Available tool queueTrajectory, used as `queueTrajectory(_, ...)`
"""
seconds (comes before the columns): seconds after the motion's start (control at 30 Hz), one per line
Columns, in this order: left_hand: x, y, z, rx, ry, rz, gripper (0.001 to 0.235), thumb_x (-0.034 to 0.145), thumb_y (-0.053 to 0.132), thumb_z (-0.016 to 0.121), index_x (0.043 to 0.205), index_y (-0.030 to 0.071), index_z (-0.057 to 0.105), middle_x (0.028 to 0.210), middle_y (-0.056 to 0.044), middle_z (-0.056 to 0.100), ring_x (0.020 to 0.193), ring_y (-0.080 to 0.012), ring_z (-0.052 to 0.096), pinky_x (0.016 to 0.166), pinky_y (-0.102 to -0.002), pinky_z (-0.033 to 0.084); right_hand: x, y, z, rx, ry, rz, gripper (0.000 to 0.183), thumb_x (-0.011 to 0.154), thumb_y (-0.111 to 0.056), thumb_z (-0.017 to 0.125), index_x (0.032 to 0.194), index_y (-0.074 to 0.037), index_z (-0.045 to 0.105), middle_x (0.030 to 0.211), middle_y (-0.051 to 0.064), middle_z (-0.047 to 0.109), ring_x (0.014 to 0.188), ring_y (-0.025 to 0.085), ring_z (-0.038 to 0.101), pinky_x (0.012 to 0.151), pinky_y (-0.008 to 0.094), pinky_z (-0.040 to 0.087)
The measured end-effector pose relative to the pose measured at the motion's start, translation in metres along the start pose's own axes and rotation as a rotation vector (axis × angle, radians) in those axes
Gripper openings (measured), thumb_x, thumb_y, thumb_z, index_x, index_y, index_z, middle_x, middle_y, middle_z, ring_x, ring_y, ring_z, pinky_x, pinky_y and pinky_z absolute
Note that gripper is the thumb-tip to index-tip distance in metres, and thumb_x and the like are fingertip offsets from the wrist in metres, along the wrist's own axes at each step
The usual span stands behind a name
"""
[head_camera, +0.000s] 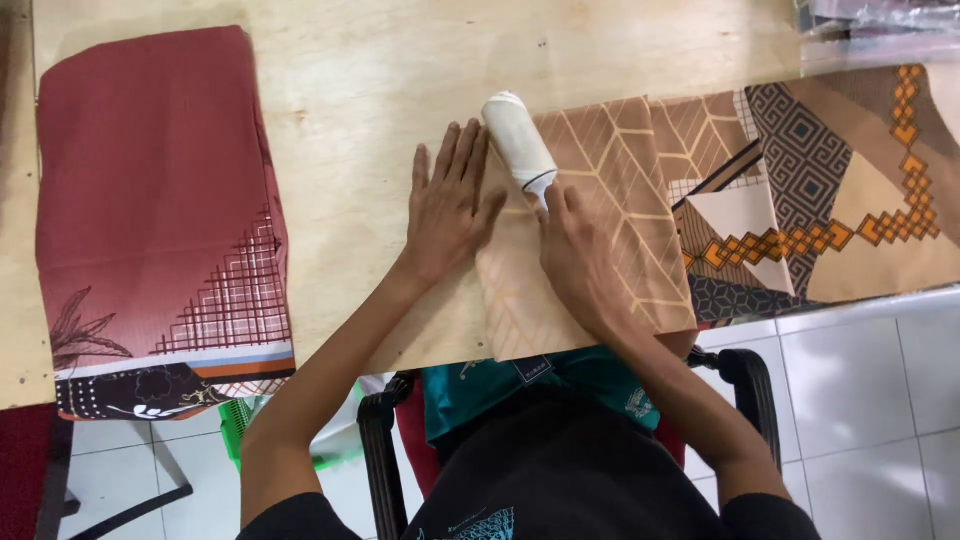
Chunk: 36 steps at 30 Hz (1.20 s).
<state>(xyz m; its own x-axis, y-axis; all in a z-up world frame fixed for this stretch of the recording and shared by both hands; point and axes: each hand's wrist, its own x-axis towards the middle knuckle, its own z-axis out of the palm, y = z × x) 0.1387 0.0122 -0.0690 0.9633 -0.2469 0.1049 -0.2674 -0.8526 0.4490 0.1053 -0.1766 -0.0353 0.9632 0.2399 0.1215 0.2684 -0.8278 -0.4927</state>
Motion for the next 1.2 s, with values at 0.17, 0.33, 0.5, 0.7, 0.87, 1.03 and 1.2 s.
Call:
queueTrajectory(0.17, 0.002, -0.011, 0.011, 0.091, 0.007, 0.015, 0.075, 0.107, 0.057, 0.037, 0.165, 0.012, 0.026, 0.172, -0.008, 0.019, 0.159, -0.0291, 0.012, 0.124, -0.057, -0.004, 0.011, 0.024, -0.036, -0.444, -0.062, -0.125, 0.018, 0.100, -0.008, 0.056, 0.115, -0.008, 0.067, 0.104, 0.011, 0.063, 0.081, 0.031, 0.071, 0.061, 0.037, 0.059)
queueTrajectory(0.33, 0.003, -0.016, 0.019, 0.134, 0.051, 0.043, 0.078, 0.106, 0.061, 0.038, 0.165, 0.012, 0.023, 0.172, -0.008, 0.018, 0.159, -0.0304, 0.012, 0.125, -0.057, -0.003, 0.029, 0.078, -0.063, -0.064, 0.114, 0.431, 0.028, 0.107, 0.001, 0.055, 0.133, 0.007, 0.049, 0.117, 0.033, 0.061, 0.082, 0.040, 0.071, 0.064, 0.052, 0.061)
queueTrajectory(0.5, 0.004, -0.013, 0.015, 0.111, 0.032, 0.028, 0.078, 0.106, 0.060, 0.039, 0.165, 0.013, 0.022, 0.173, -0.007, 0.017, 0.159, -0.0304, 0.011, 0.125, -0.059, -0.001, 0.003, 0.049, -0.052, -0.035, 0.136, 0.354, 0.025, 0.111, -0.021, 0.051, 0.129, -0.004, 0.049, 0.105, 0.024, 0.061, 0.079, 0.044, 0.069, 0.064, 0.056, 0.054)
queueTrajectory(0.7, 0.003, -0.009, 0.009, 0.108, 0.006, 0.020, 0.077, 0.107, 0.060, 0.039, 0.166, 0.013, 0.022, 0.173, -0.007, 0.016, 0.159, -0.0306, 0.009, 0.125, -0.059, -0.003, -0.002, 0.051, -0.043, -0.200, -0.008, 0.224, 0.026, 0.108, -0.030, 0.056, 0.129, -0.014, 0.054, 0.093, 0.016, 0.068, 0.064, 0.039, 0.067, 0.054, 0.045, 0.053)
queueTrajectory(0.87, 0.004, -0.012, -0.013, 0.143, 0.000, 0.080, 0.069, 0.113, 0.050, 0.032, 0.166, 0.008, 0.018, 0.173, -0.006, 0.013, 0.160, -0.0272, 0.003, 0.127, -0.058, -0.005, -0.014, 0.063, -0.088, 0.055, 0.022, 0.037, 0.031, 0.110, -0.016, 0.057, 0.130, -0.011, 0.035, 0.118, 0.029, 0.068, 0.072, 0.040, 0.069, 0.049, 0.045, 0.053)
queueTrajectory(1.03, 0.039, -0.023, -0.055, -0.773, 0.202, 0.350, 0.030, 0.114, 0.007, 0.039, 0.143, 0.006, 0.048, 0.145, -0.012, 0.055, 0.131, -0.0296, 0.064, 0.115, -0.037, 0.048, -0.022, 0.069, -0.093, -0.094, -0.102, -0.385, 0.036, 0.102, -0.012, 0.069, 0.134, -0.008, 0.052, 0.097, 0.011, 0.067, 0.071, 0.023, 0.060, 0.063, 0.038, 0.045)
queueTrajectory(1.2, 0.072, -0.001, -0.063, -0.812, -0.293, 0.434, 0.032, 0.113, 0.022, 0.042, 0.138, 0.009, 0.057, 0.143, -0.012, 0.058, 0.135, -0.0277, 0.055, 0.112, -0.042, 0.044, -0.008, 0.063, -0.064, -0.256, -0.126, -0.614, 0.032, 0.103, -0.024, 0.068, 0.129, -0.007, 0.063, 0.097, 0.006, 0.067, 0.064, 0.018, 0.062, 0.048, 0.030, 0.044)
